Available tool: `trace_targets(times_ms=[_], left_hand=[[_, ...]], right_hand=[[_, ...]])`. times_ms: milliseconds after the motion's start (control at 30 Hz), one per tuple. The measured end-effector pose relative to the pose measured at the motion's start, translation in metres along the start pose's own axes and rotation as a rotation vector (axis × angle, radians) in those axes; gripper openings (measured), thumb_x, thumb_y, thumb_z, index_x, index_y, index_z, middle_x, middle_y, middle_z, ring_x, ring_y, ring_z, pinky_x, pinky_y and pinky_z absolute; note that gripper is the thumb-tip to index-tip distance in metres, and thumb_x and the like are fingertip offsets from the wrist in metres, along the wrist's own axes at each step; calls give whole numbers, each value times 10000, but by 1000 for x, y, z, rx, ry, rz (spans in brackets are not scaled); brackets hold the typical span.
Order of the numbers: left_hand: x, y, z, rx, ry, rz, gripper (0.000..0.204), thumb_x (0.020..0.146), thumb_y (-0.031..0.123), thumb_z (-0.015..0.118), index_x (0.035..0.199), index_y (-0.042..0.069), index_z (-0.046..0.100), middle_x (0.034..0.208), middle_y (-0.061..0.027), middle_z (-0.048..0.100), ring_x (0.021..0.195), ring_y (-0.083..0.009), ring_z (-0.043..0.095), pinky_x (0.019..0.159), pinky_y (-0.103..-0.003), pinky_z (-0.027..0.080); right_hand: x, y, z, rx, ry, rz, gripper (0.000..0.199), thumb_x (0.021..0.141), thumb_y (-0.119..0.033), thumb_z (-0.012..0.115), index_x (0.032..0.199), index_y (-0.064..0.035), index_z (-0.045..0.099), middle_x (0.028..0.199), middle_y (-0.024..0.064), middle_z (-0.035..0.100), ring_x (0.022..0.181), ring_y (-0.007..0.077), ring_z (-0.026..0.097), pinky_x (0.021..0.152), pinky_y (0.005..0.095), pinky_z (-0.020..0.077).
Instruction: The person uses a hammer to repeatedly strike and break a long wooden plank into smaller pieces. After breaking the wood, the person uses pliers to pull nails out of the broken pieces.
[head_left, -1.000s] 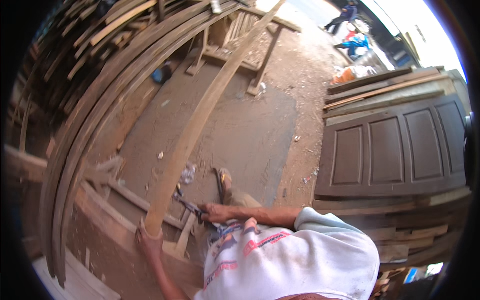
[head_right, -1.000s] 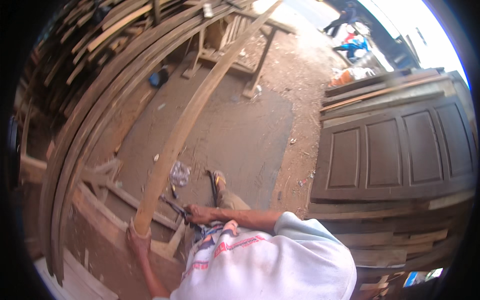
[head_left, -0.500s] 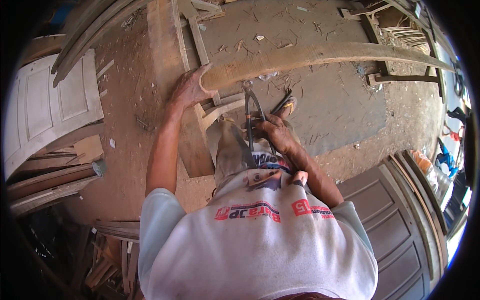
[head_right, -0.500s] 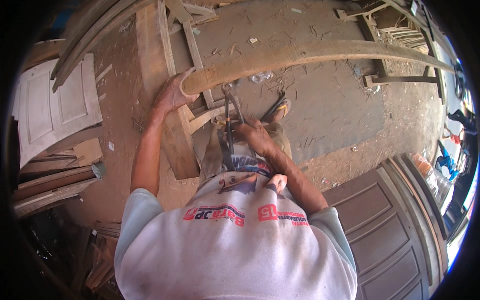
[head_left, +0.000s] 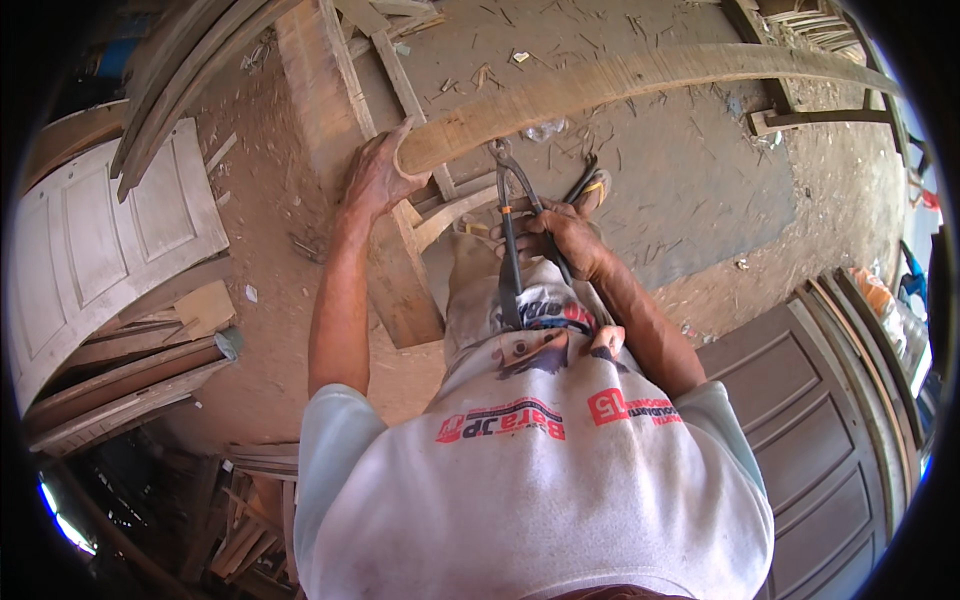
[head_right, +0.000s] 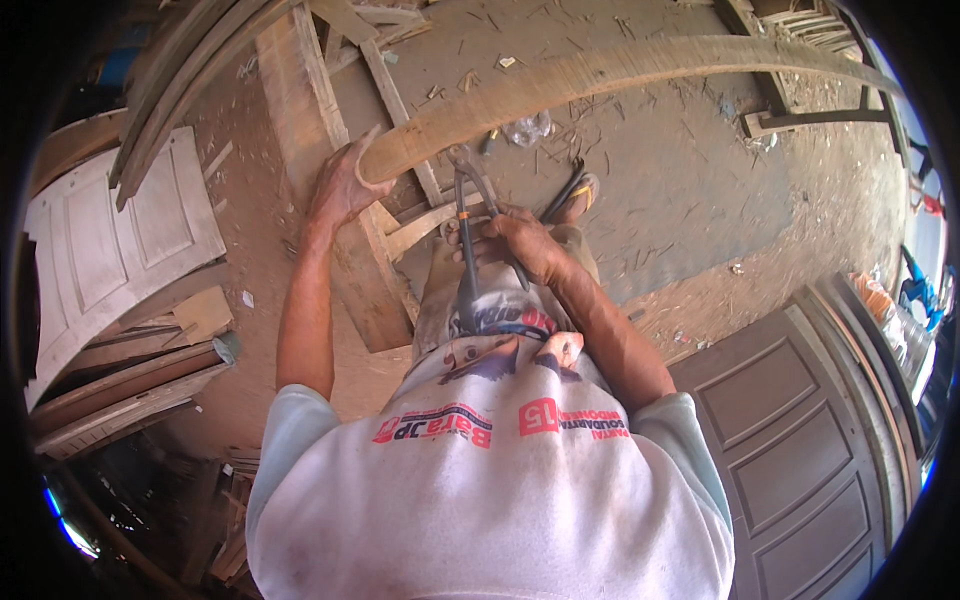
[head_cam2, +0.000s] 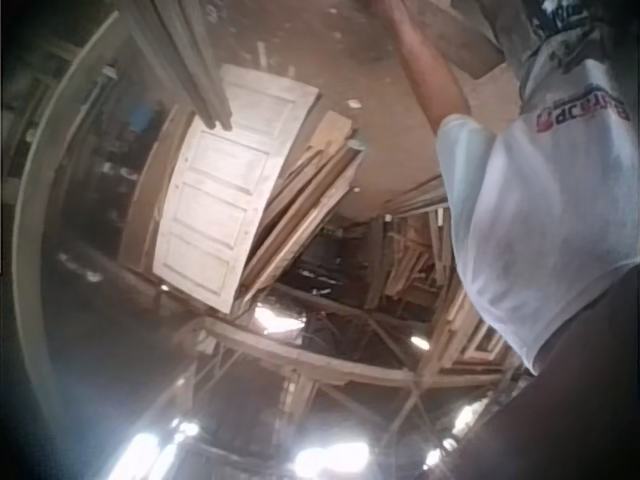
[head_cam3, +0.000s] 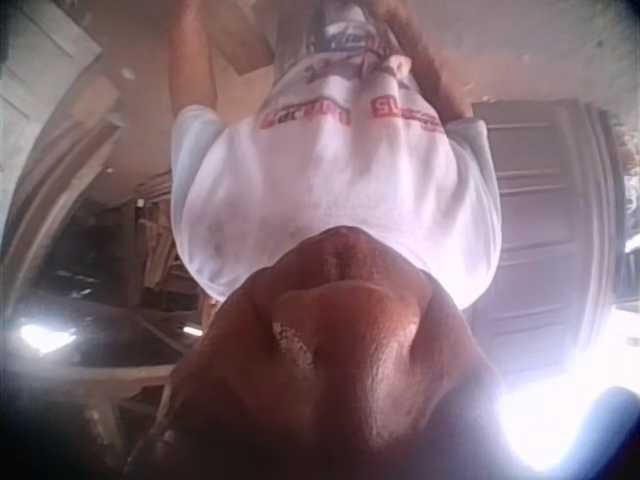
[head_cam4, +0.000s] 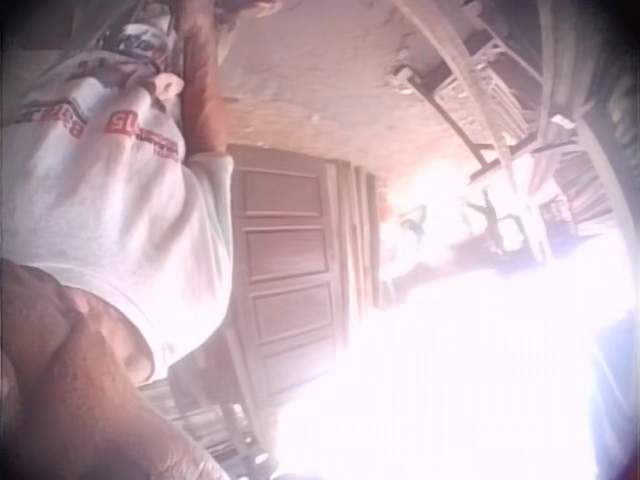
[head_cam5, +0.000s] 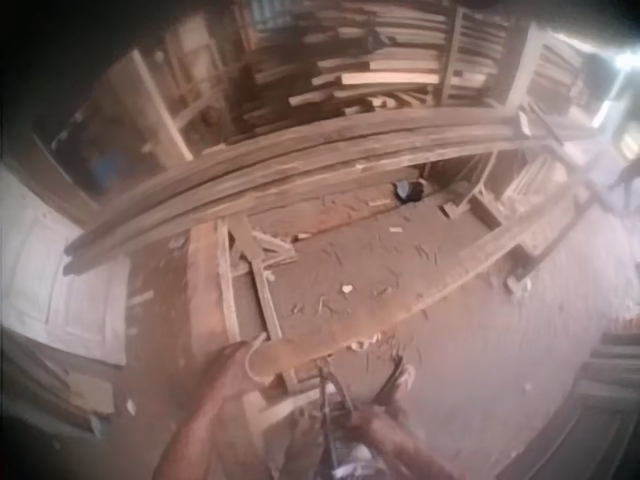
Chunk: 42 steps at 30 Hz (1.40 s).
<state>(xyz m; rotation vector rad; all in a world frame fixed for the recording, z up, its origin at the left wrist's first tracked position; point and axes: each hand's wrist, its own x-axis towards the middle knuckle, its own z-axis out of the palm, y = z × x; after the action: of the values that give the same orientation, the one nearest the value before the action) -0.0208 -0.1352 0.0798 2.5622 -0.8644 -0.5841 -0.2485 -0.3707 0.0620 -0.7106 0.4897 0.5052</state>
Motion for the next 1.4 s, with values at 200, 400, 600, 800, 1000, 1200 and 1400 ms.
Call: trace_targets(times_ms=[200,400,600,800,1000,1200,1400], left_hand=[[0,2,2,59,8,1,903,760,255,832,1564,144,436,1362,-216,652,1239,-401,641,1076,-491,529],[0,4,-1,73,6,8,912,752,272,843,1561,152,440,1336,-201,665,1211,-401,653,1063,-496,537],[-1,10,-5,57,-10,-19,931,748,276,847,1571,150,430,1339,-201,665,1238,-394,637,1077,-487,524],[-1,13,-5,102,8,-14,908,737,296,852,1541,115,470,1293,-204,685,1157,-387,674,1020,-482,549],[3,9,-5,47,-77,-99,964,711,277,883,1567,191,447,1408,-222,627,1278,-390,626,1074,-484,531],[5,13,-8,39,-105,-115,960,706,268,884,1562,193,457,1425,-209,621,1300,-378,617,1084,-473,523],[3,11,-6,60,-54,-72,937,704,252,879,1546,173,476,1410,-208,632,1289,-381,622,1070,-476,523]], right_hand=[[4,10,-12,44,-90,-10,487,969,-115,454,1366,160,518,1281,283,680,1074,387,726,1000,448,580],[6,4,-13,120,-138,14,526,981,-163,420,1400,148,491,1340,299,648,1145,410,697,1032,473,539],[8,4,-15,294,-215,60,512,990,-185,416,1379,135,511,1327,284,651,1099,389,706,1025,488,536],[16,21,-29,538,-401,42,490,1002,-184,441,1380,123,503,1177,233,690,1006,360,729,922,478,589],[9,14,-13,568,-292,22,510,1016,-205,452,1416,110,482,1291,284,654,997,366,744,828,417,624],[14,22,-20,715,-382,-41,435,1050,-205,476,1344,109,539,1059,239,710,765,285,735,636,338,606],[6,11,-5,609,-215,85,328,1099,-274,535,1180,39,593,805,49,596,566,130,554,510,265,458]])
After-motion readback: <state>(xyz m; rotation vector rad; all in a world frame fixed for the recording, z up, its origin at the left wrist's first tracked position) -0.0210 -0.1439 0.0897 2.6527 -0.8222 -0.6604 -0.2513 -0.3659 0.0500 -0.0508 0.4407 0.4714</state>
